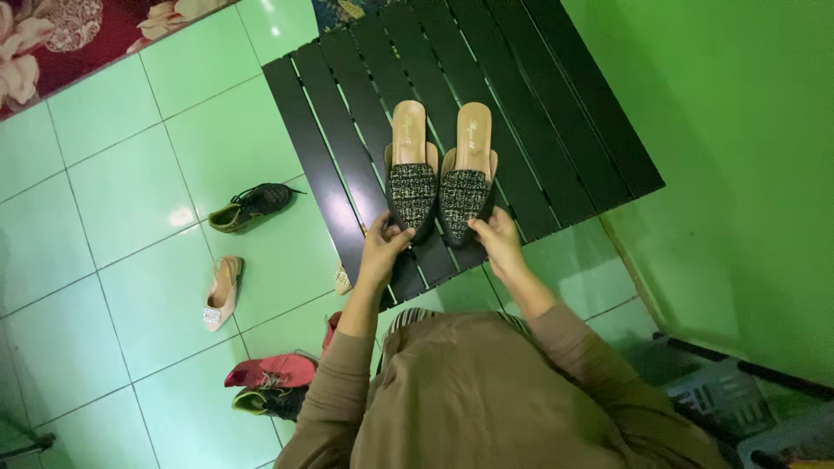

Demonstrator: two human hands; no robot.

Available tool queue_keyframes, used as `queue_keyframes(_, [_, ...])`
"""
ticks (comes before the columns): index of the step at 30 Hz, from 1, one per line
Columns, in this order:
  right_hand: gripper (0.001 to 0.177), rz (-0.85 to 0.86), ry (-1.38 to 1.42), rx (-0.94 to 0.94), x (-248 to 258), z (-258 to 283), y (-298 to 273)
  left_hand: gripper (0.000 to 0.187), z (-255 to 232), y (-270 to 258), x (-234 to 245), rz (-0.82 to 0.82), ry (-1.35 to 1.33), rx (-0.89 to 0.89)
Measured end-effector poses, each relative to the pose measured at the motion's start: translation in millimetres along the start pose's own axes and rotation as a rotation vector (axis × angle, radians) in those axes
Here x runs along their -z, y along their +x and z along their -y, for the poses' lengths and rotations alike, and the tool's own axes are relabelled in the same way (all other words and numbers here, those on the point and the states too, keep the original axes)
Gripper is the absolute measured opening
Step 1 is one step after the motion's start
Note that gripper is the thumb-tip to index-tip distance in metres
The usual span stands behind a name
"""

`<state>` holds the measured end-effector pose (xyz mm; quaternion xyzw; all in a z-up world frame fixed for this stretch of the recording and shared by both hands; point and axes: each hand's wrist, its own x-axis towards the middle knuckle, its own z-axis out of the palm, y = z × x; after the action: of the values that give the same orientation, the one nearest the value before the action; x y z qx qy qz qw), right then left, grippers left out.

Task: The person sits on the floor and organizes several pairs of shoes. They pick up each pair, place them on a bench, and then move them to a shoe rack. The person handles sparkly flats, beige flats, and pink sneakers, arranging them neatly on the rack.

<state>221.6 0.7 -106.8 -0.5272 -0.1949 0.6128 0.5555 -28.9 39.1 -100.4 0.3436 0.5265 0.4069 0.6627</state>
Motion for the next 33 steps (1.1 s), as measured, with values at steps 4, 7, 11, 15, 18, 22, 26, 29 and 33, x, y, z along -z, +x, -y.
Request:
queue_keyframes(4, [0.049, 0.076, 0.055, 0.139, 3, 13, 10, 0.073, -12, 5, -8, 0.052, -0.056, -0.035])
queue_keyframes(7, [0.051, 0.112, 0.022, 0.234, -2, 26, 15, 0.075, -26, 13, -16, 0.046, -0.047, -0.093])
queue_keyframes(11, [0.054, 0.093, -0.001, 0.307, -6, 37, 16, 0.075, -41, 16, -23, 0.064, -0.065, -0.154])
queue_keyframes(15, [0.054, 0.099, -0.015, 0.398, -2, 33, -2, 0.071, -47, 0, -20, 0.151, -0.044, -0.222])
queue_keyframes(18, [0.054, 0.128, 0.008, 0.478, 2, 19, -32, 0.075, -40, -26, -16, 0.162, -0.042, -0.25])
queue_keyframes(22, [0.055, 0.08, 0.034, 0.467, 21, -20, -97, 0.072, -6, -80, -4, 0.303, -0.12, -0.276])
queue_keyframes(26, [0.052, -0.019, 0.008, 0.469, 42, -70, -182, 0.072, 38, -148, 14, 0.371, -0.105, -0.275])
queue_keyframes(29, [0.047, -0.025, 0.026, 0.55, 59, -107, -253, 0.071, 73, -205, 27, 0.415, -0.083, -0.279])
queue_keyframes(33, [0.042, -0.072, 0.028, 0.584, 87, -152, -342, 0.07, 121, -268, 32, 0.512, -0.038, -0.287])
